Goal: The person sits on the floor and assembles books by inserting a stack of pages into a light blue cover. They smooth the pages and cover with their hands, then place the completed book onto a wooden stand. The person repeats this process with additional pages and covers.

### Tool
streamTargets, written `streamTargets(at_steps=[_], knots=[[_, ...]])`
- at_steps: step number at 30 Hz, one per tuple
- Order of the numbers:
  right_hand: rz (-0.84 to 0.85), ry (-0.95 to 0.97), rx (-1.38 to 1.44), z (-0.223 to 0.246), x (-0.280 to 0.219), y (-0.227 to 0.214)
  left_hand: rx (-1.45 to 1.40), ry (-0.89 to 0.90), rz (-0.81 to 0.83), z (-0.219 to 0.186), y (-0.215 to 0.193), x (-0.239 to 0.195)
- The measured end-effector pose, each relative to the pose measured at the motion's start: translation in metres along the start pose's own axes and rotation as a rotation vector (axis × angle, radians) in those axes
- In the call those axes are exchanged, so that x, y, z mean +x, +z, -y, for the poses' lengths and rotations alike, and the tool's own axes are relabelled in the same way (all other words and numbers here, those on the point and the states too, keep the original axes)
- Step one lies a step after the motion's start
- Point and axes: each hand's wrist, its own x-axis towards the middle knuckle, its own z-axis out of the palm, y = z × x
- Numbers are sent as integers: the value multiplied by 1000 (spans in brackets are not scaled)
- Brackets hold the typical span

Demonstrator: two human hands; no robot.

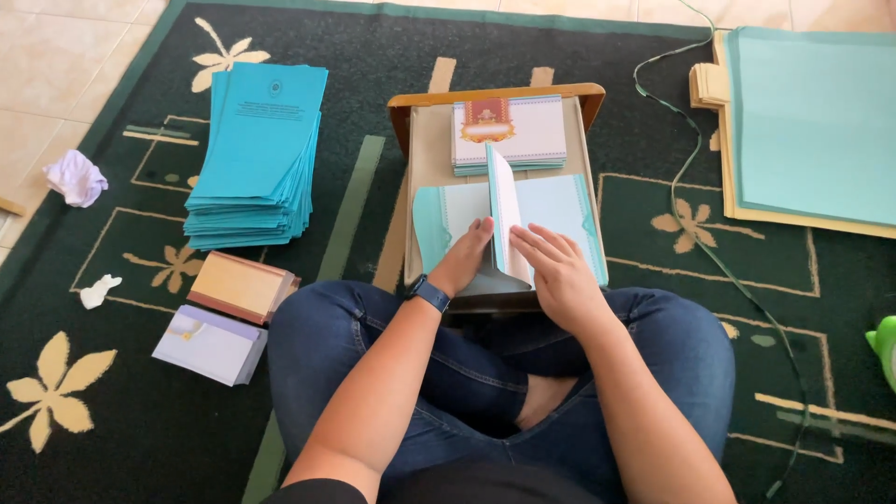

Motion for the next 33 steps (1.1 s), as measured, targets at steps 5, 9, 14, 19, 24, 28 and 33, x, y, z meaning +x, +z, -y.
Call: streamTargets(at_steps=[5, 9, 14, 19, 24, 28, 33], knots=[[-130, 78, 172, 15, 5, -4, 77, 89, 12, 9, -4, -1], [-591, 154, 156, 25, 1, -6, -33, 164, -1, 73, 2, 36], [-541, 91, -50, 33, 3, 6, 136, 455, -125, 164, 4, 75], [-303, 164, 30, 3, 0, 46, -416, 156, -71, 2, -11, -5], [-86, 241, -125, -12, -1, 62, -453, 119, -245, -18, -21, -13], [0, 188, -256, -21, -5, 63, 118, 332, -557, 30, -14, 16], [232, 220, -218, -24, 9, 54, 1049, 289, -435, 69, 11, 37]])
